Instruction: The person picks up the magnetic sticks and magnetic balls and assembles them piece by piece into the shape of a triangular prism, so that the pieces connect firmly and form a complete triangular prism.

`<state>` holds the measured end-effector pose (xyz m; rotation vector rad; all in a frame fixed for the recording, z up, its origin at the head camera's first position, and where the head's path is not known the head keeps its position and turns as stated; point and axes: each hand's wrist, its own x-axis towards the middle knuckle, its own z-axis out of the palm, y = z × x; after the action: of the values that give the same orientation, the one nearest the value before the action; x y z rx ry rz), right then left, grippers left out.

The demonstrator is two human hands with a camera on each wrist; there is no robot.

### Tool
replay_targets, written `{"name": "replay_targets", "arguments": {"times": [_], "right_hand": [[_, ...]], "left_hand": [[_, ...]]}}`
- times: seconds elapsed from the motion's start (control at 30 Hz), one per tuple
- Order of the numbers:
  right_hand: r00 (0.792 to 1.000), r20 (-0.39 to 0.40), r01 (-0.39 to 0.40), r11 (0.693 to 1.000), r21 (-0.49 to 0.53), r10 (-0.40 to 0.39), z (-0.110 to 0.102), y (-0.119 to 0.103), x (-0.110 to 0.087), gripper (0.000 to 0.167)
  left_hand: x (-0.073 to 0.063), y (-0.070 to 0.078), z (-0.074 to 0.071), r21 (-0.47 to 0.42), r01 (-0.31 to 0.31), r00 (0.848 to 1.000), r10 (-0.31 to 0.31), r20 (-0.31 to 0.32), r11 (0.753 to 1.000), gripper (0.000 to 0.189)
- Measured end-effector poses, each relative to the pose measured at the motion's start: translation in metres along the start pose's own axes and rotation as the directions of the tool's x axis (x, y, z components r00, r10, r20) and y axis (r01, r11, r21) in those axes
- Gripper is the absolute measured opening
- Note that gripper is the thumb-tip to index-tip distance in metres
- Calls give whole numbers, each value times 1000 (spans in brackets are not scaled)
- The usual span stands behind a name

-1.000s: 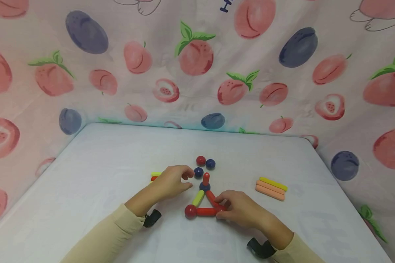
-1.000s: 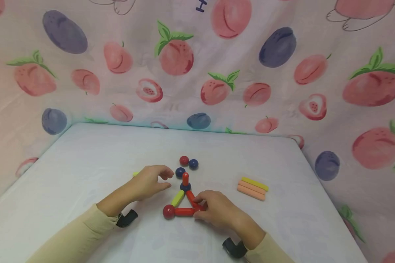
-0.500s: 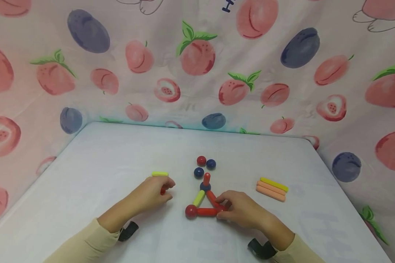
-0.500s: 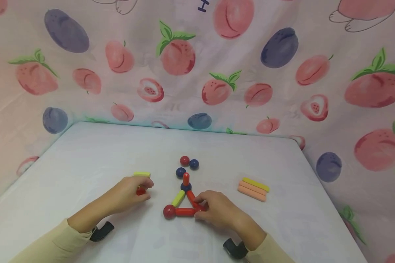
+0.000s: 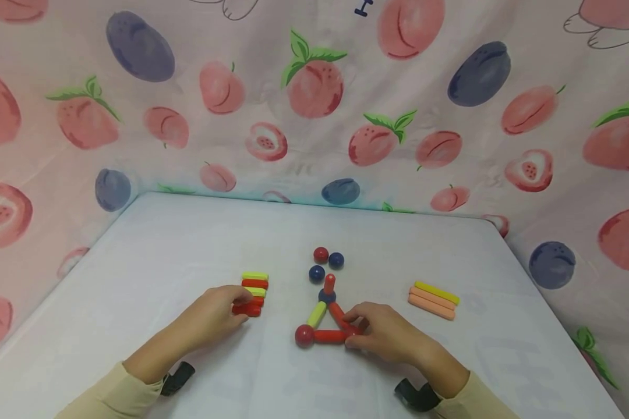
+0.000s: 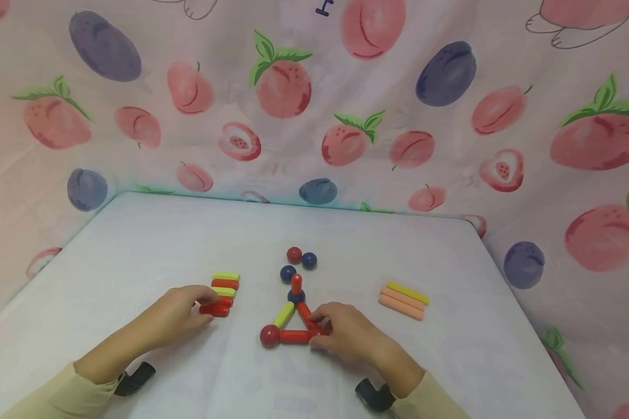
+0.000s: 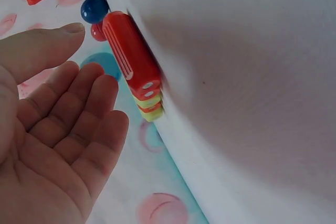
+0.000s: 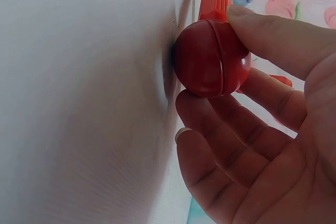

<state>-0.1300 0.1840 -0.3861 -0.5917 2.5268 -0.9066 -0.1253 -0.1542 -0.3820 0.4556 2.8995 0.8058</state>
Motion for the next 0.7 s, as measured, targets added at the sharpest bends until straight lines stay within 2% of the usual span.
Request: {"name": "replay_targets", "arguments": {"times": [0.13, 0.27, 0.5, 0.7], "right_hand": [[1000, -1, -3, 1000, 1, 3, 0, 0, 0, 37], [1000, -2, -4, 1000, 1, 4, 0, -1, 0, 38], [1000, -3, -8, 1000, 2, 8, 0, -2, -1, 37], [1000, -1, -8, 1000, 10, 8, 0, -2, -1, 37]], "left_hand": [[1, -4, 2, 5, -20, 1000, 20, -5, 1000, 28], [2, -5, 3, 2, 0, 1000, 0, 13, 1000, 27], [2, -7, 3, 49, 6, 998, -9, 54, 999, 25], [5, -2, 6, 39, 59, 991, -63, 115, 998, 23]]}}
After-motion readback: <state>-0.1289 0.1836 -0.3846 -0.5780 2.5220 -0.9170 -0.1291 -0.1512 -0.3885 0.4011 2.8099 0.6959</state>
